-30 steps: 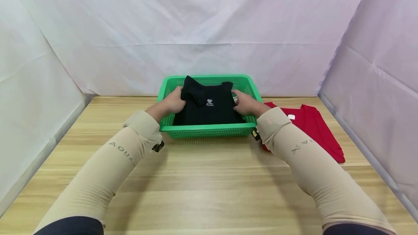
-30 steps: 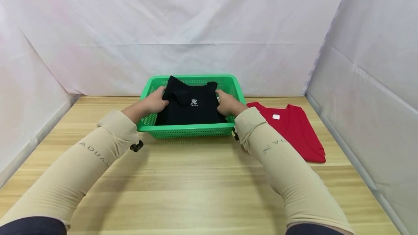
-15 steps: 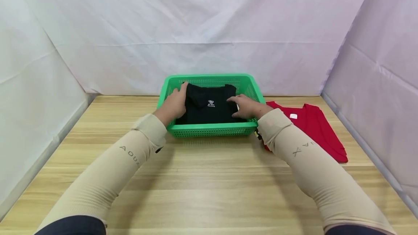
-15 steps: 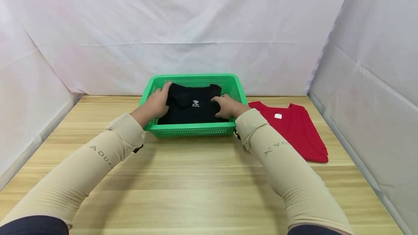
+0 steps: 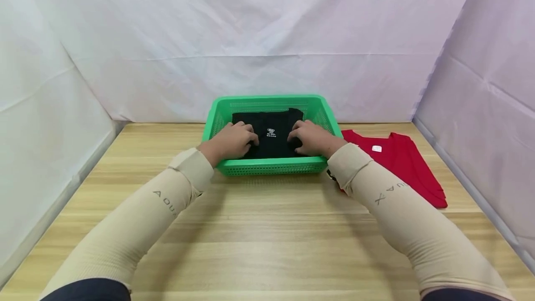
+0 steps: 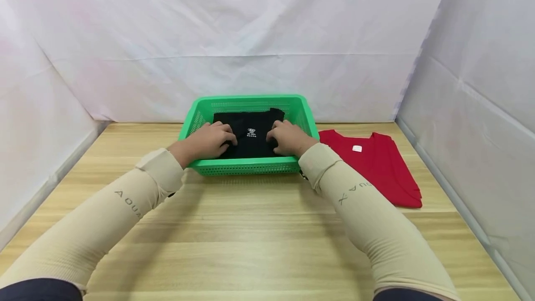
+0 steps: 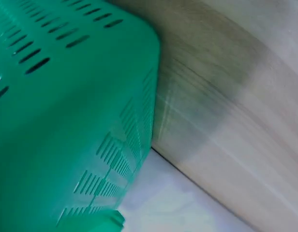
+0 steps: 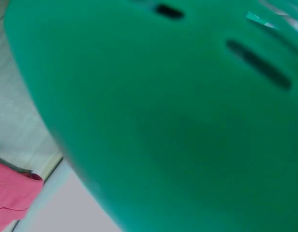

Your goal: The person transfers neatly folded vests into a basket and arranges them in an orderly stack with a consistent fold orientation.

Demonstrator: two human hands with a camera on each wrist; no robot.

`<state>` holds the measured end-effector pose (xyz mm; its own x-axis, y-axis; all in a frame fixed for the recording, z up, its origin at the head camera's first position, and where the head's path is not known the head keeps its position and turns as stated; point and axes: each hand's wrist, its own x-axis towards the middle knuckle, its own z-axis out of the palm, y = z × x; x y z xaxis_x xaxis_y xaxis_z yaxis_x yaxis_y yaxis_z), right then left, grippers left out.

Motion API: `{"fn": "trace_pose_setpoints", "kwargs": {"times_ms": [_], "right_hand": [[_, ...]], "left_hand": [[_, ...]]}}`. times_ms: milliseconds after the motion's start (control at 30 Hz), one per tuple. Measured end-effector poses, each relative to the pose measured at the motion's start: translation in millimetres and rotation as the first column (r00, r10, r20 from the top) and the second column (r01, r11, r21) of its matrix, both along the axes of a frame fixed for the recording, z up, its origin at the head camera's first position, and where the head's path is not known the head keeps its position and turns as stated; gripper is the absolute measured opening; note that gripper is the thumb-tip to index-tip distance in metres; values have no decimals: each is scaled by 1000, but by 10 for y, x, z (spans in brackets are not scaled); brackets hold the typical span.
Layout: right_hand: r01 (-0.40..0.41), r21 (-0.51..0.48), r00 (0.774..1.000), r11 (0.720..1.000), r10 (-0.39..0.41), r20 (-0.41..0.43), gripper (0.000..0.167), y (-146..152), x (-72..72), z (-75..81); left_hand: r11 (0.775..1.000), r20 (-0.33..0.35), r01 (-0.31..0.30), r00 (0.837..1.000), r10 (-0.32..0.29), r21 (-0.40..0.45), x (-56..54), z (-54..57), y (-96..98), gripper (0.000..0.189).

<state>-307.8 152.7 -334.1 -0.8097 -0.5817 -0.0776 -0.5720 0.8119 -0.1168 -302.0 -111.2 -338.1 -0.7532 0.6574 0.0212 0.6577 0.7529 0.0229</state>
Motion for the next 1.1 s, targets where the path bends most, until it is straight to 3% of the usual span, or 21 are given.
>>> {"fn": "trace_pose_setpoints", "kwargs": {"times_ms": [67, 167, 267, 367, 467, 633, 733, 800, 867, 1000, 1100], "right_hand": [[-53, -8, 997, 999, 53, 47, 31, -30, 10, -8], [-75, -7, 987, 997, 75, 143, 34, -53, 20, -36], [-56, 9, 976, 998, 52, 211, 39, -57, 20, -51], [-50, 5, 973, 999, 47, 225, 40, -71, 13, -33], [-54, -10, 973, 998, 55, 225, 41, -110, 10, -2], [-71, -8, 971, 997, 71, 229, 41, -166, 11, -2], [-79, -7, 973, 997, 78, 217, 40, -184, 3, -9], [-78, -7, 975, 997, 78, 211, 40, -197, 0, -6], [-77, -4, 975, 997, 76, 210, 41, -209, -1, -4], [-73, 2, 972, 997, 71, 225, 41, -211, 8, -3], [-71, 0, 972, 997, 69, 225, 41, -186, 5, 0]], "left_hand": [[1000, 3, 10, 1000, -10, -13, 8, -9, 11, 23], [997, 45, -20, 999, 24, -70, 25, -3, 39, 24], [986, 101, -73, 991, 88, -149, 32, 34, 83, 35], [968, 129, -139, 977, 168, -211, 19, 105, 115, 51], [942, 180, -237, 942, 283, -238, -2, 187, 109, 64], [876, 246, -400, 851, 464, -268, -35, 250, 29, 79], [851, 223, -454, 830, 511, -262, -49, 244, -23, 78], [848, 199, -461, 834, 515, -263, -40, 239, -44, 73], [855, 182, -442, 848, 497, -272, -22, 233, -48, 66], [885, 172, -348, 895, 412, -310, 38, 220, -8, 59], [914, 214, -266, 916, 338, -306, 70, 218, 38, 59]]}}
